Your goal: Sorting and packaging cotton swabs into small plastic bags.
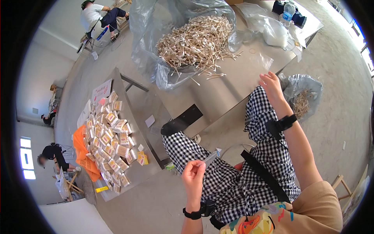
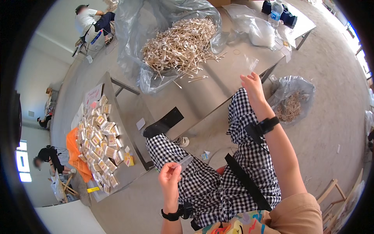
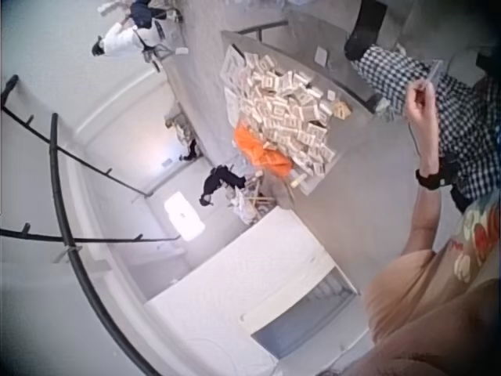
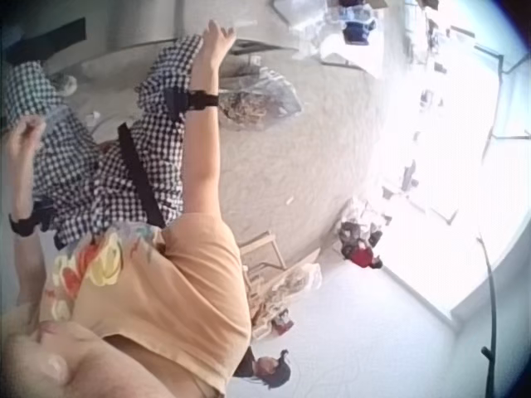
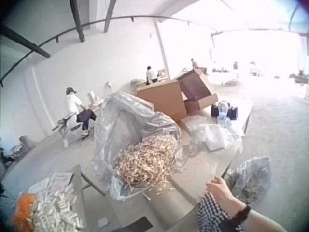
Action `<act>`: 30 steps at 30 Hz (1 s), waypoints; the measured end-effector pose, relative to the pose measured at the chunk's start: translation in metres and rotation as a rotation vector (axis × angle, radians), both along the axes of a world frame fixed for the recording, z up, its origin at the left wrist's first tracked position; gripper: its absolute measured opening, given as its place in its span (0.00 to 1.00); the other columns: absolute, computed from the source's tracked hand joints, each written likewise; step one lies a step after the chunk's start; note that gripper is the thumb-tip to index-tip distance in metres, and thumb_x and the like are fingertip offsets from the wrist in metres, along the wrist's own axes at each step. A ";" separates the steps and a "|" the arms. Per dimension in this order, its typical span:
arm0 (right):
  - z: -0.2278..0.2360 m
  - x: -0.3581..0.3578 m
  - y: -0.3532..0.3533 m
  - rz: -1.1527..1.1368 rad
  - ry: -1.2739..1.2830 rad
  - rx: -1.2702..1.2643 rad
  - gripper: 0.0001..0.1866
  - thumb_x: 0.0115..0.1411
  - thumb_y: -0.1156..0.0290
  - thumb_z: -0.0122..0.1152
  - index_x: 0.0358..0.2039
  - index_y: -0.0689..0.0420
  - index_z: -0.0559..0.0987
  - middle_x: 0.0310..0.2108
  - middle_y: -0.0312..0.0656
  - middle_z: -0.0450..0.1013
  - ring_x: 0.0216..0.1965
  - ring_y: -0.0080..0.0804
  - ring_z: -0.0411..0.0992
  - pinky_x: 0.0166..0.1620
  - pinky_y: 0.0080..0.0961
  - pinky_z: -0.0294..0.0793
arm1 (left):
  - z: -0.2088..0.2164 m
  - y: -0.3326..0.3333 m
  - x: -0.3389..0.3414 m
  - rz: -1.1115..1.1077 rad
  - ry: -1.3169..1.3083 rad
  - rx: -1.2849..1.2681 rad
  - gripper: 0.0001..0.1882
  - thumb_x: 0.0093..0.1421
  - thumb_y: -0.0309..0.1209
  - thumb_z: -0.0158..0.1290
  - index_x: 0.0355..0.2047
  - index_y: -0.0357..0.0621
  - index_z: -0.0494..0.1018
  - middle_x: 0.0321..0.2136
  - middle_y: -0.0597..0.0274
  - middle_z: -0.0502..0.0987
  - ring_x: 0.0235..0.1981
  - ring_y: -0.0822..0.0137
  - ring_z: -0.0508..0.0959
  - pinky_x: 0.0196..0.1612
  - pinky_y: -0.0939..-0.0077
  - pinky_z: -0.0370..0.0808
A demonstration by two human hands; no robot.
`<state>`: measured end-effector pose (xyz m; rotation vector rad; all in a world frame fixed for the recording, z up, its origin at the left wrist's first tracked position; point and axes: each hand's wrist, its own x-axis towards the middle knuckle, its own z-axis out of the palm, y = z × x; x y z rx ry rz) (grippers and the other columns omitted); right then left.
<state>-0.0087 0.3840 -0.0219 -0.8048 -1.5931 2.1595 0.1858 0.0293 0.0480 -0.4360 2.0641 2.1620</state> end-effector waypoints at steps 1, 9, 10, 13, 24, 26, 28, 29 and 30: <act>-0.001 0.009 -0.003 0.066 -0.020 0.019 0.40 0.60 0.70 0.63 0.67 0.67 0.53 0.60 0.53 0.63 0.56 0.34 0.69 0.54 0.29 0.72 | 0.000 0.000 0.003 0.003 -0.042 0.034 0.03 0.63 0.23 0.56 0.35 0.39 0.72 0.27 0.69 0.74 0.23 0.83 0.66 0.24 0.88 0.63; 0.132 0.130 -0.100 1.236 0.110 0.388 0.11 0.61 0.72 0.63 0.43 0.60 0.80 0.38 0.41 0.78 0.36 0.28 0.77 0.43 0.25 0.76 | 0.004 0.016 0.005 -0.130 -0.105 0.228 0.04 0.63 0.22 0.56 0.35 0.38 0.70 0.33 0.61 0.78 0.37 0.67 0.82 0.33 0.80 0.79; 0.146 0.143 -0.112 1.291 0.035 0.308 0.09 0.59 0.73 0.64 0.41 0.60 0.80 0.35 0.42 0.77 0.35 0.33 0.78 0.41 0.27 0.77 | 0.000 0.020 0.004 -0.177 -0.096 0.186 0.05 0.62 0.23 0.57 0.33 0.38 0.71 0.33 0.62 0.78 0.38 0.69 0.81 0.33 0.82 0.78; 0.139 0.164 -0.130 1.209 0.114 0.521 0.08 0.57 0.74 0.64 0.38 0.59 0.79 0.33 0.42 0.76 0.35 0.38 0.77 0.39 0.31 0.77 | -0.004 0.030 0.007 -0.287 0.027 0.064 0.04 0.62 0.21 0.58 0.37 0.36 0.75 0.32 0.65 0.78 0.37 0.74 0.79 0.36 0.85 0.76; 0.105 0.180 -0.150 1.060 0.367 0.837 0.13 0.51 0.77 0.65 0.39 0.57 0.78 0.35 0.42 0.74 0.37 0.43 0.75 0.40 0.36 0.78 | 0.008 0.022 0.024 -0.278 -0.156 0.192 0.11 0.68 0.22 0.50 0.48 0.29 0.74 0.41 0.57 0.81 0.41 0.70 0.81 0.48 0.78 0.79; 0.099 0.183 -0.154 1.080 0.372 0.878 0.15 0.50 0.76 0.66 0.40 0.57 0.78 0.35 0.42 0.74 0.38 0.43 0.75 0.39 0.34 0.78 | 0.007 0.020 0.027 -0.217 -0.154 0.169 0.10 0.68 0.24 0.50 0.45 0.30 0.76 0.37 0.58 0.81 0.36 0.72 0.80 0.42 0.80 0.77; 0.102 0.182 -0.156 1.115 0.355 0.834 0.16 0.49 0.77 0.68 0.41 0.58 0.78 0.36 0.43 0.74 0.38 0.43 0.76 0.40 0.33 0.78 | 0.006 0.018 0.030 -0.180 -0.157 0.154 0.10 0.68 0.26 0.51 0.43 0.31 0.77 0.35 0.59 0.81 0.33 0.73 0.80 0.39 0.81 0.76; 0.105 0.181 -0.157 1.143 0.337 0.795 0.17 0.49 0.77 0.69 0.41 0.59 0.78 0.37 0.43 0.75 0.38 0.43 0.76 0.41 0.33 0.78 | 0.006 0.016 0.031 -0.172 -0.130 0.154 0.09 0.68 0.25 0.51 0.42 0.31 0.77 0.33 0.60 0.81 0.31 0.75 0.78 0.37 0.82 0.74; 0.106 0.182 -0.158 1.148 0.339 0.789 0.17 0.49 0.77 0.69 0.41 0.59 0.78 0.37 0.43 0.75 0.38 0.43 0.76 0.41 0.33 0.78 | 0.007 0.015 0.032 -0.165 -0.103 0.154 0.09 0.68 0.25 0.51 0.41 0.32 0.78 0.32 0.62 0.80 0.29 0.76 0.77 0.34 0.82 0.73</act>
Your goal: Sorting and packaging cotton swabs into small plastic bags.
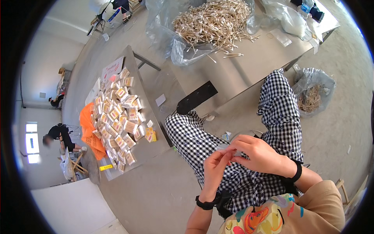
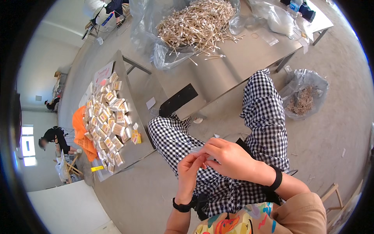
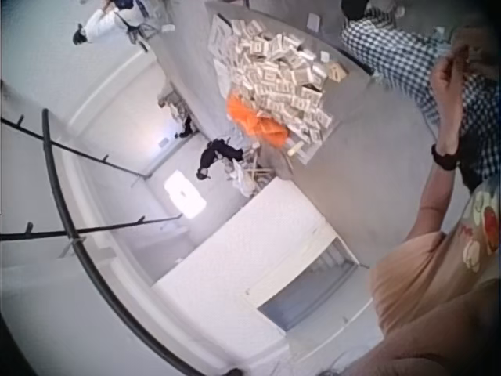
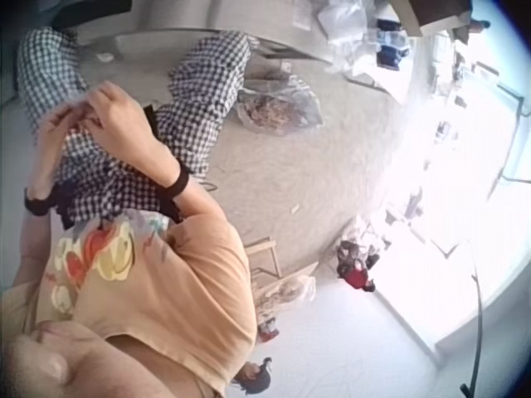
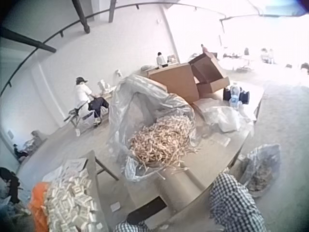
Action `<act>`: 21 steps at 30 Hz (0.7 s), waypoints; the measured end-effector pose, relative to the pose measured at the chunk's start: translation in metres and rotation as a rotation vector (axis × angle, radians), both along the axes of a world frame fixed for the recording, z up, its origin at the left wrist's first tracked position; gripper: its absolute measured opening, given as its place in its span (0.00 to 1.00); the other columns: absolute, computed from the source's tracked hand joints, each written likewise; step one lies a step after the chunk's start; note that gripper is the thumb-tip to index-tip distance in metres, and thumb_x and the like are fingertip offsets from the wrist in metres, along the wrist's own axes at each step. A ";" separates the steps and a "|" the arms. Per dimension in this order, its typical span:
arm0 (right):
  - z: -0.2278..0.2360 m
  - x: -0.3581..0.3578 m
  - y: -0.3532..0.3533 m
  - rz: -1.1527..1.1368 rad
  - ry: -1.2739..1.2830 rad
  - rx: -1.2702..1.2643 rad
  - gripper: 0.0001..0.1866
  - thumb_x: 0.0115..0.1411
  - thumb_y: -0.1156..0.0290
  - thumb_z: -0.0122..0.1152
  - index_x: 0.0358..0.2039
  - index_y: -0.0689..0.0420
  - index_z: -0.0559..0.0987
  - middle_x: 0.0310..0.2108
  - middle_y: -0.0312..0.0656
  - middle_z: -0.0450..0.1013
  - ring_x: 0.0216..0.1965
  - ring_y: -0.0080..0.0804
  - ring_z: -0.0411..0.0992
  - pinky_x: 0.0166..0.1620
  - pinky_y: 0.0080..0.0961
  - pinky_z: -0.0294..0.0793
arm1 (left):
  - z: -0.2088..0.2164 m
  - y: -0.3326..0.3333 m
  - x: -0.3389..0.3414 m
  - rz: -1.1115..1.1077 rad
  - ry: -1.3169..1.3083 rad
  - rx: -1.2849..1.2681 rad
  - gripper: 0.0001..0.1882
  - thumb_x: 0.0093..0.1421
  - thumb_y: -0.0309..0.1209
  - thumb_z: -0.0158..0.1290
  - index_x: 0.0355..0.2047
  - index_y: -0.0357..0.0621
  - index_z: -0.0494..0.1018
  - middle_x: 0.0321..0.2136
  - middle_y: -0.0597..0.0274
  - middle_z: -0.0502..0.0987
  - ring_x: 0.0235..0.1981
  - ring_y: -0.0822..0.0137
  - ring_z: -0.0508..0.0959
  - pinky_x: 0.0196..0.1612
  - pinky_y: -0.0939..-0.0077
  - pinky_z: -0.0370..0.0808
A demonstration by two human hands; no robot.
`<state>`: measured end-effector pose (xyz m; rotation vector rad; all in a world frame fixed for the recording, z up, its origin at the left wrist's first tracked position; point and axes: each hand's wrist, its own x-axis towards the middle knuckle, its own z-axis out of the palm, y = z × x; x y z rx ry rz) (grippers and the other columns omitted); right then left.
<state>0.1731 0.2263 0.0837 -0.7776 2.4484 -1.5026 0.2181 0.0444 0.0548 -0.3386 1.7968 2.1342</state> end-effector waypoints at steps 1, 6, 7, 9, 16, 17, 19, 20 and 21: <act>0.000 0.000 -0.001 0.000 -0.021 -0.034 0.18 0.49 0.77 0.69 0.42 0.58 0.78 0.36 0.43 0.74 0.38 0.42 0.76 0.40 0.33 0.78 | 0.006 0.003 -0.001 0.042 -0.007 -0.009 0.07 0.67 0.24 0.52 0.38 0.33 0.79 0.30 0.63 0.80 0.26 0.79 0.74 0.30 0.84 0.69; 0.000 0.004 -0.002 -0.025 -0.111 -0.063 0.15 0.52 0.75 0.68 0.42 0.58 0.79 0.36 0.44 0.76 0.36 0.43 0.77 0.38 0.33 0.78 | 0.004 0.004 -0.001 0.114 0.052 0.002 0.03 0.64 0.22 0.56 0.34 0.35 0.79 0.28 0.67 0.79 0.25 0.80 0.74 0.29 0.87 0.68; -0.001 0.004 -0.001 -0.027 -0.114 -0.063 0.15 0.52 0.75 0.68 0.42 0.58 0.79 0.36 0.44 0.76 0.36 0.43 0.77 0.38 0.33 0.78 | 0.001 0.002 -0.001 0.074 0.074 -0.082 0.04 0.64 0.23 0.57 0.33 0.35 0.79 0.28 0.66 0.79 0.25 0.79 0.75 0.29 0.86 0.69; -0.003 0.002 0.004 -0.080 -0.111 -0.081 0.11 0.54 0.75 0.66 0.39 0.59 0.81 0.32 0.44 0.79 0.33 0.42 0.78 0.36 0.32 0.78 | 0.000 0.002 -0.003 0.029 0.092 -0.164 0.04 0.64 0.24 0.57 0.33 0.36 0.79 0.27 0.66 0.79 0.25 0.79 0.75 0.30 0.86 0.70; -0.007 -0.003 0.008 -0.202 -0.241 -0.059 0.04 0.57 0.77 0.61 0.33 0.60 0.78 0.24 0.44 0.78 0.27 0.43 0.78 0.31 0.31 0.77 | 0.007 0.012 -0.013 -0.102 0.379 -0.352 0.06 0.63 0.25 0.58 0.33 0.33 0.78 0.23 0.65 0.77 0.25 0.77 0.75 0.30 0.83 0.71; -0.010 -0.002 0.006 -0.199 -0.244 -0.056 0.04 0.57 0.77 0.61 0.33 0.60 0.78 0.24 0.44 0.78 0.27 0.43 0.78 0.31 0.31 0.77 | 0.008 0.014 -0.015 -0.117 0.371 -0.352 0.05 0.63 0.24 0.57 0.33 0.33 0.78 0.23 0.65 0.77 0.25 0.78 0.75 0.30 0.83 0.71; -0.015 -0.003 0.001 -0.269 0.015 0.031 0.05 0.55 0.77 0.62 0.31 0.58 0.74 0.21 0.42 0.76 0.25 0.42 0.77 0.29 0.32 0.75 | 0.006 0.017 -0.017 -0.101 0.337 -0.372 0.05 0.63 0.22 0.55 0.31 0.33 0.78 0.20 0.65 0.76 0.23 0.78 0.74 0.27 0.82 0.69; -0.015 -0.003 -0.001 -0.264 0.014 0.032 0.05 0.55 0.77 0.62 0.31 0.58 0.74 0.21 0.42 0.76 0.25 0.42 0.77 0.29 0.32 0.75 | 0.006 0.016 -0.019 -0.096 0.335 -0.371 0.05 0.63 0.22 0.55 0.31 0.33 0.78 0.20 0.65 0.76 0.23 0.78 0.74 0.27 0.82 0.69; -0.013 -0.003 -0.001 -0.220 0.100 0.072 0.07 0.54 0.76 0.63 0.31 0.57 0.73 0.21 0.41 0.75 0.24 0.41 0.76 0.29 0.33 0.74 | 0.005 0.014 -0.021 -0.105 0.257 -0.392 0.06 0.63 0.23 0.55 0.30 0.33 0.78 0.19 0.66 0.76 0.21 0.78 0.73 0.26 0.82 0.69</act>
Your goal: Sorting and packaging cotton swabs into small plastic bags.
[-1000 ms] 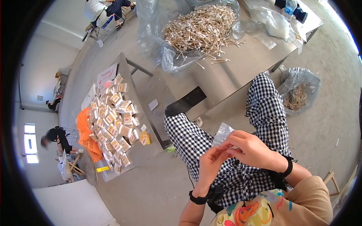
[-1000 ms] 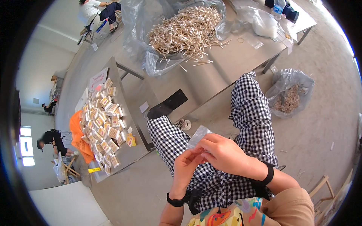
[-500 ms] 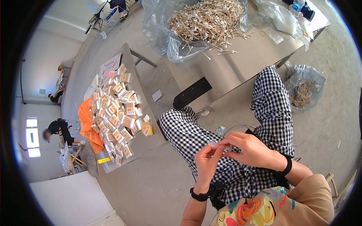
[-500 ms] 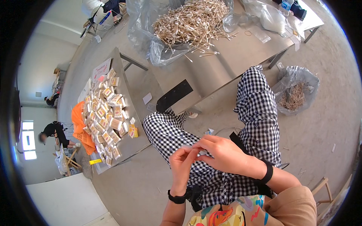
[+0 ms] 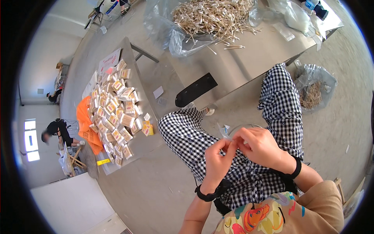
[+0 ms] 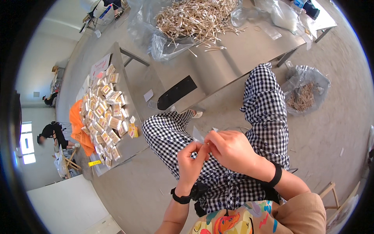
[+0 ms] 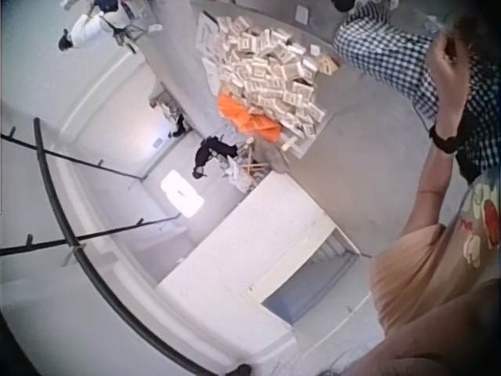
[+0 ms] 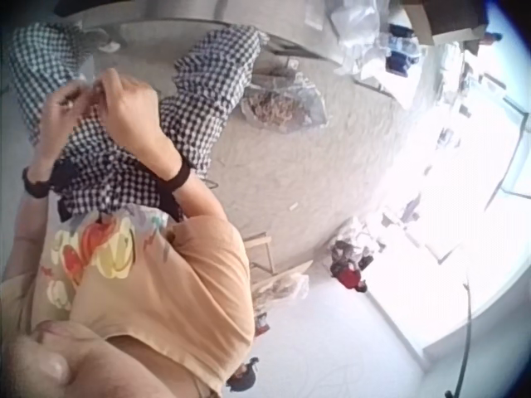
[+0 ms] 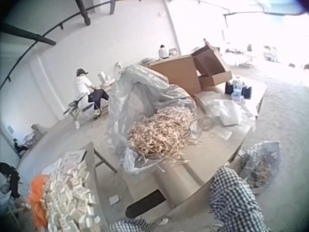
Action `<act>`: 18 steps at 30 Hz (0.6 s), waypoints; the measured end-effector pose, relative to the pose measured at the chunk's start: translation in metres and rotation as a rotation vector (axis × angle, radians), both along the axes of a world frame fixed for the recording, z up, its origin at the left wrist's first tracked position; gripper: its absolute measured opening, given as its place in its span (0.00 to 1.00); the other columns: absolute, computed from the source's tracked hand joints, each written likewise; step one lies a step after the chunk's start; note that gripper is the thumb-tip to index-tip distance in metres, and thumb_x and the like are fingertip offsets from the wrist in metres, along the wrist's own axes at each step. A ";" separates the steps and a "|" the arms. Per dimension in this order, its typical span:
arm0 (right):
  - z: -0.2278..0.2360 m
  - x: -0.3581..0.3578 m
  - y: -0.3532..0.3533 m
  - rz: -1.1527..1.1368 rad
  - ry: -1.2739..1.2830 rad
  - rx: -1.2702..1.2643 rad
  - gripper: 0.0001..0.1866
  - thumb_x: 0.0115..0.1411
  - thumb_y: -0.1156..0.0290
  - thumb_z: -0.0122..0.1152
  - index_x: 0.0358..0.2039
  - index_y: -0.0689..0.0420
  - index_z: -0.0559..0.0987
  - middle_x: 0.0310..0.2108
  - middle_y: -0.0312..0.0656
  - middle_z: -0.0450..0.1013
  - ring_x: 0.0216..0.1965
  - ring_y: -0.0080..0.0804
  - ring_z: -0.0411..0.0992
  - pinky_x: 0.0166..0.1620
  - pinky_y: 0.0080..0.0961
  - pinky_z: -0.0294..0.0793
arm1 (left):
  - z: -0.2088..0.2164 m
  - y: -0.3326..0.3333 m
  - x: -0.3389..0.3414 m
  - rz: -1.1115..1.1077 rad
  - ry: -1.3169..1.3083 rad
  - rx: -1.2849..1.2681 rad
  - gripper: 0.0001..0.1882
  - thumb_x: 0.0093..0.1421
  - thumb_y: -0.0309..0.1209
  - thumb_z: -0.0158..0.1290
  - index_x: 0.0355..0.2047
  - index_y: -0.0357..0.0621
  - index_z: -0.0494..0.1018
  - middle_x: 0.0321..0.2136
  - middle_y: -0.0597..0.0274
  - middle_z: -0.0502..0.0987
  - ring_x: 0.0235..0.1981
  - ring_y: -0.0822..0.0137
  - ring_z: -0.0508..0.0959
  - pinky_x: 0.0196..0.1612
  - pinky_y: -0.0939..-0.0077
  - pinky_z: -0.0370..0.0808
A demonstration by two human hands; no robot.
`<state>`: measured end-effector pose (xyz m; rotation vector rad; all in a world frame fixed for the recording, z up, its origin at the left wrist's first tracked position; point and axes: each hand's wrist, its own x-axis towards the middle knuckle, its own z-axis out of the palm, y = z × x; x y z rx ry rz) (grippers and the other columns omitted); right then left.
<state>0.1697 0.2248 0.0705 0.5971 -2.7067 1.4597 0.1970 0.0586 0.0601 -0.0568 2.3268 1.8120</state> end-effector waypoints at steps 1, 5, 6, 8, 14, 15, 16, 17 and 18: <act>0.001 0.000 -0.001 0.047 0.082 0.045 0.08 0.52 0.76 0.64 0.31 0.56 0.72 0.20 0.39 0.74 0.23 0.39 0.76 0.28 0.33 0.74 | 0.001 -0.002 -0.002 0.010 -0.074 -0.029 0.07 0.63 0.23 0.55 0.28 0.33 0.77 0.17 0.67 0.75 0.20 0.78 0.73 0.25 0.82 0.69; -0.004 -0.003 0.001 0.018 0.168 0.269 0.10 0.48 0.75 0.64 0.30 0.56 0.73 0.21 0.38 0.75 0.23 0.38 0.75 0.33 0.34 0.74 | 0.000 -0.008 0.002 -0.180 -0.024 -0.179 0.07 0.59 0.25 0.58 0.25 0.34 0.75 0.14 0.64 0.73 0.18 0.78 0.72 0.22 0.79 0.67; -0.006 -0.004 0.002 0.020 0.167 0.269 0.10 0.48 0.75 0.64 0.30 0.56 0.73 0.21 0.38 0.75 0.23 0.38 0.75 0.33 0.34 0.74 | 0.002 -0.008 0.005 -0.215 -0.059 -0.240 0.06 0.55 0.24 0.60 0.24 0.35 0.76 0.16 0.62 0.74 0.18 0.76 0.73 0.23 0.78 0.68; -0.007 -0.005 0.003 -0.033 0.104 0.234 0.08 0.47 0.76 0.62 0.29 0.56 0.73 0.20 0.38 0.74 0.22 0.38 0.75 0.35 0.34 0.73 | 0.007 -0.011 0.002 -0.203 0.023 -0.281 0.06 0.52 0.24 0.62 0.25 0.37 0.76 0.20 0.61 0.76 0.21 0.74 0.75 0.26 0.77 0.69; 0.006 -0.002 0.002 0.029 -0.382 -0.126 0.10 0.50 0.75 0.60 0.35 0.58 0.75 0.23 0.42 0.78 0.25 0.40 0.78 0.32 0.32 0.76 | 0.022 -0.010 -0.011 -0.227 0.491 -0.501 0.48 0.41 0.32 0.72 0.64 0.43 0.62 0.50 0.56 0.73 0.56 0.57 0.72 0.68 0.46 0.54; 0.010 -0.002 0.001 0.032 -0.381 -0.128 0.10 0.50 0.75 0.60 0.35 0.58 0.75 0.23 0.42 0.78 0.25 0.40 0.78 0.32 0.32 0.76 | 0.017 -0.011 -0.011 -0.225 0.490 -0.504 0.48 0.41 0.32 0.72 0.64 0.43 0.62 0.50 0.56 0.73 0.56 0.57 0.72 0.68 0.46 0.54; 0.014 -0.002 0.000 0.058 -0.438 -0.140 0.11 0.51 0.74 0.60 0.37 0.59 0.75 0.24 0.43 0.79 0.26 0.42 0.78 0.32 0.32 0.77 | 0.011 -0.013 -0.013 -0.278 0.474 -0.494 0.47 0.40 0.32 0.72 0.63 0.43 0.64 0.49 0.57 0.74 0.55 0.57 0.73 0.68 0.45 0.54; 0.016 -0.002 -0.001 0.084 -0.495 -0.152 0.13 0.52 0.74 0.60 0.39 0.59 0.75 0.25 0.44 0.79 0.27 0.43 0.79 0.32 0.32 0.77 | 0.008 -0.014 -0.014 -0.330 0.456 -0.484 0.47 0.40 0.32 0.72 0.62 0.43 0.65 0.48 0.57 0.74 0.54 0.57 0.73 0.68 0.43 0.54; 0.012 -0.001 -0.002 0.073 -0.458 -0.149 0.13 0.51 0.74 0.60 0.39 0.58 0.74 0.25 0.44 0.79 0.27 0.43 0.79 0.32 0.33 0.77 | 0.008 -0.017 -0.017 -0.341 0.440 -0.472 0.43 0.40 0.29 0.71 0.59 0.45 0.68 0.43 0.59 0.76 0.47 0.60 0.76 0.61 0.53 0.67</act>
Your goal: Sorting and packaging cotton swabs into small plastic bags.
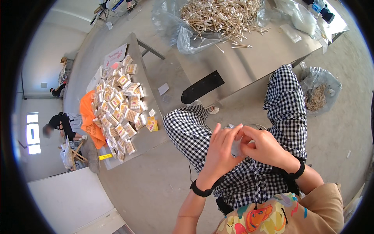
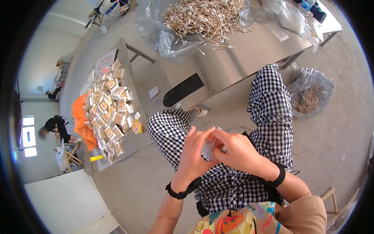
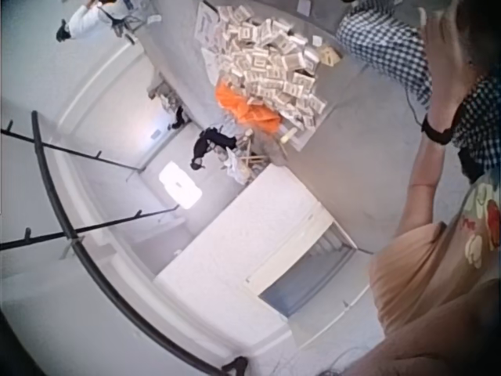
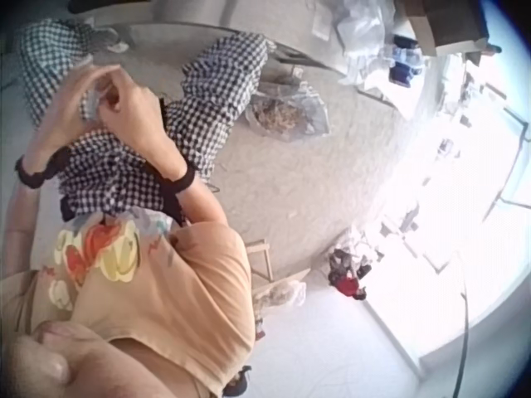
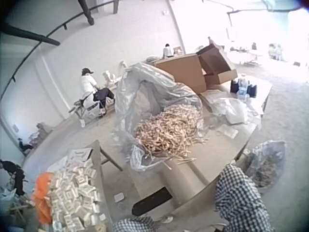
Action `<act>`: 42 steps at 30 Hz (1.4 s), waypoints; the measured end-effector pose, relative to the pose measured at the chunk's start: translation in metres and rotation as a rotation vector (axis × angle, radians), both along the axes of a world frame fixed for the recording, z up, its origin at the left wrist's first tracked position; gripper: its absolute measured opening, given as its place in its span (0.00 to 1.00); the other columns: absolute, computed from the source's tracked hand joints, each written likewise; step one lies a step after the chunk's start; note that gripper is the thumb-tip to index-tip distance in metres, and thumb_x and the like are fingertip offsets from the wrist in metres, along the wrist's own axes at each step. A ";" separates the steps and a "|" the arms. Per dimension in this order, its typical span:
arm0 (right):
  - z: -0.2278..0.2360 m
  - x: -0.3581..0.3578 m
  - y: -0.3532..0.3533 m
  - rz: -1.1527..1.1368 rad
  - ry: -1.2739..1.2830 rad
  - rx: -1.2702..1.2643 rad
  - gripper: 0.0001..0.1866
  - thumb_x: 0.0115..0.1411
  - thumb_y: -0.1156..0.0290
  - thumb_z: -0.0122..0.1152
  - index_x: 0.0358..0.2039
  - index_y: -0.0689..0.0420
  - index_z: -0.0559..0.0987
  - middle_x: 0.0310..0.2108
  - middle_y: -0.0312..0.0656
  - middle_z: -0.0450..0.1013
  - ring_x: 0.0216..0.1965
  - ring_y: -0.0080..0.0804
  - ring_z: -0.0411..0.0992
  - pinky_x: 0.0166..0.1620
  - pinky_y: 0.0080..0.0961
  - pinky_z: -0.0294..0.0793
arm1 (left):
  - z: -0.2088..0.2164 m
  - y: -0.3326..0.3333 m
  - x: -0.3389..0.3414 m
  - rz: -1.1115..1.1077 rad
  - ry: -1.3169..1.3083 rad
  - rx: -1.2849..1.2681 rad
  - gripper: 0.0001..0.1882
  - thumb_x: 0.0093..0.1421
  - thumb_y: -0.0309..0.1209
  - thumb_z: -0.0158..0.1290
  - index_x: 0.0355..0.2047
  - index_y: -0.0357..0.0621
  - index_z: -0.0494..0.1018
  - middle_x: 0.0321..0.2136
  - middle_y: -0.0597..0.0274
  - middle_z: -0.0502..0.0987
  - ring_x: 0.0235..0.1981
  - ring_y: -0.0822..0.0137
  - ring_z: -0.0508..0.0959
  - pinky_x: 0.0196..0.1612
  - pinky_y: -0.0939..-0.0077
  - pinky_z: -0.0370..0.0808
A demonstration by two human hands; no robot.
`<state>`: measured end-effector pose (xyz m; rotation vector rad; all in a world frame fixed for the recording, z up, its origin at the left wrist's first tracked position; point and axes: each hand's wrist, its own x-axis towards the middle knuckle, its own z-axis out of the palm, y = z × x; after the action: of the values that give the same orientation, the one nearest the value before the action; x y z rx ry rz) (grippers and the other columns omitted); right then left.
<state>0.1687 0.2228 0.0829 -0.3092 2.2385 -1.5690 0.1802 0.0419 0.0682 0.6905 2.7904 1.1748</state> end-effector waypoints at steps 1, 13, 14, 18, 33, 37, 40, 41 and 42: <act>-0.002 0.001 0.000 0.000 0.000 -0.004 0.13 0.51 0.74 0.60 0.39 0.58 0.74 0.25 0.44 0.79 0.27 0.43 0.79 0.32 0.33 0.77 | 0.002 -0.002 -0.002 0.000 0.000 -0.004 0.43 0.40 0.29 0.71 0.59 0.45 0.68 0.43 0.59 0.76 0.47 0.60 0.76 0.61 0.53 0.67; -0.009 -0.003 0.006 -0.080 0.105 -0.002 0.13 0.56 0.77 0.60 0.43 0.59 0.72 0.29 0.41 0.79 0.32 0.41 0.79 0.35 0.33 0.77 | -0.041 -0.139 -0.124 0.603 -0.216 -0.610 0.21 0.44 0.35 0.71 0.37 0.45 0.78 0.35 0.54 0.80 0.37 0.53 0.81 0.38 0.60 0.77; -0.010 -0.003 0.007 -0.077 0.124 0.007 0.13 0.56 0.77 0.60 0.43 0.58 0.72 0.29 0.41 0.79 0.32 0.41 0.79 0.35 0.33 0.77 | -0.052 -0.152 -0.134 0.596 -0.213 -0.611 0.21 0.44 0.35 0.71 0.37 0.45 0.78 0.35 0.54 0.80 0.37 0.53 0.81 0.38 0.60 0.77; -0.010 -0.003 0.009 -0.080 0.163 0.018 0.14 0.56 0.78 0.60 0.43 0.58 0.72 0.29 0.41 0.79 0.33 0.41 0.80 0.36 0.33 0.78 | -0.083 -0.177 -0.152 0.418 -0.189 -0.659 0.21 0.42 0.33 0.72 0.35 0.42 0.77 0.30 0.54 0.80 0.34 0.52 0.80 0.37 0.62 0.76; -0.013 -0.007 0.011 -0.097 0.165 0.008 0.13 0.56 0.79 0.59 0.43 0.59 0.72 0.30 0.42 0.79 0.33 0.42 0.80 0.36 0.33 0.78 | -0.092 -0.158 -0.169 0.289 -0.375 -0.544 0.25 0.46 0.35 0.70 0.36 0.39 0.67 0.33 0.48 0.80 0.39 0.47 0.80 0.41 0.58 0.75; -0.013 -0.006 0.012 -0.098 0.169 0.005 0.13 0.56 0.79 0.59 0.43 0.59 0.72 0.30 0.42 0.79 0.34 0.42 0.80 0.36 0.33 0.78 | -0.081 -0.144 -0.168 0.297 -0.349 -0.500 0.27 0.46 0.36 0.69 0.38 0.40 0.66 0.34 0.48 0.80 0.40 0.47 0.80 0.42 0.58 0.75; -0.016 -0.006 0.013 -0.094 0.172 0.006 0.14 0.56 0.80 0.59 0.43 0.60 0.72 0.30 0.43 0.79 0.34 0.42 0.80 0.36 0.33 0.78 | -0.076 -0.126 -0.165 0.313 -0.289 -0.470 0.29 0.44 0.38 0.70 0.40 0.39 0.66 0.35 0.47 0.79 0.40 0.48 0.80 0.44 0.59 0.75; -0.016 -0.006 0.013 -0.091 0.179 0.000 0.14 0.56 0.80 0.59 0.43 0.60 0.72 0.30 0.43 0.79 0.33 0.42 0.79 0.36 0.33 0.78 | -0.074 -0.120 -0.165 0.327 -0.265 -0.469 0.31 0.44 0.39 0.71 0.41 0.38 0.66 0.36 0.46 0.78 0.40 0.49 0.80 0.45 0.60 0.75; -0.017 -0.007 0.013 -0.088 0.186 -0.006 0.14 0.55 0.80 0.59 0.43 0.60 0.72 0.30 0.43 0.79 0.33 0.42 0.79 0.36 0.33 0.78 | -0.071 -0.116 -0.164 0.325 -0.266 -0.469 0.31 0.44 0.39 0.71 0.41 0.38 0.66 0.36 0.46 0.78 0.40 0.49 0.80 0.45 0.60 0.75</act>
<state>0.1622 0.2355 0.0661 -0.3762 2.4180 -1.6534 0.0157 -0.0743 -0.0025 0.0416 2.8392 0.5375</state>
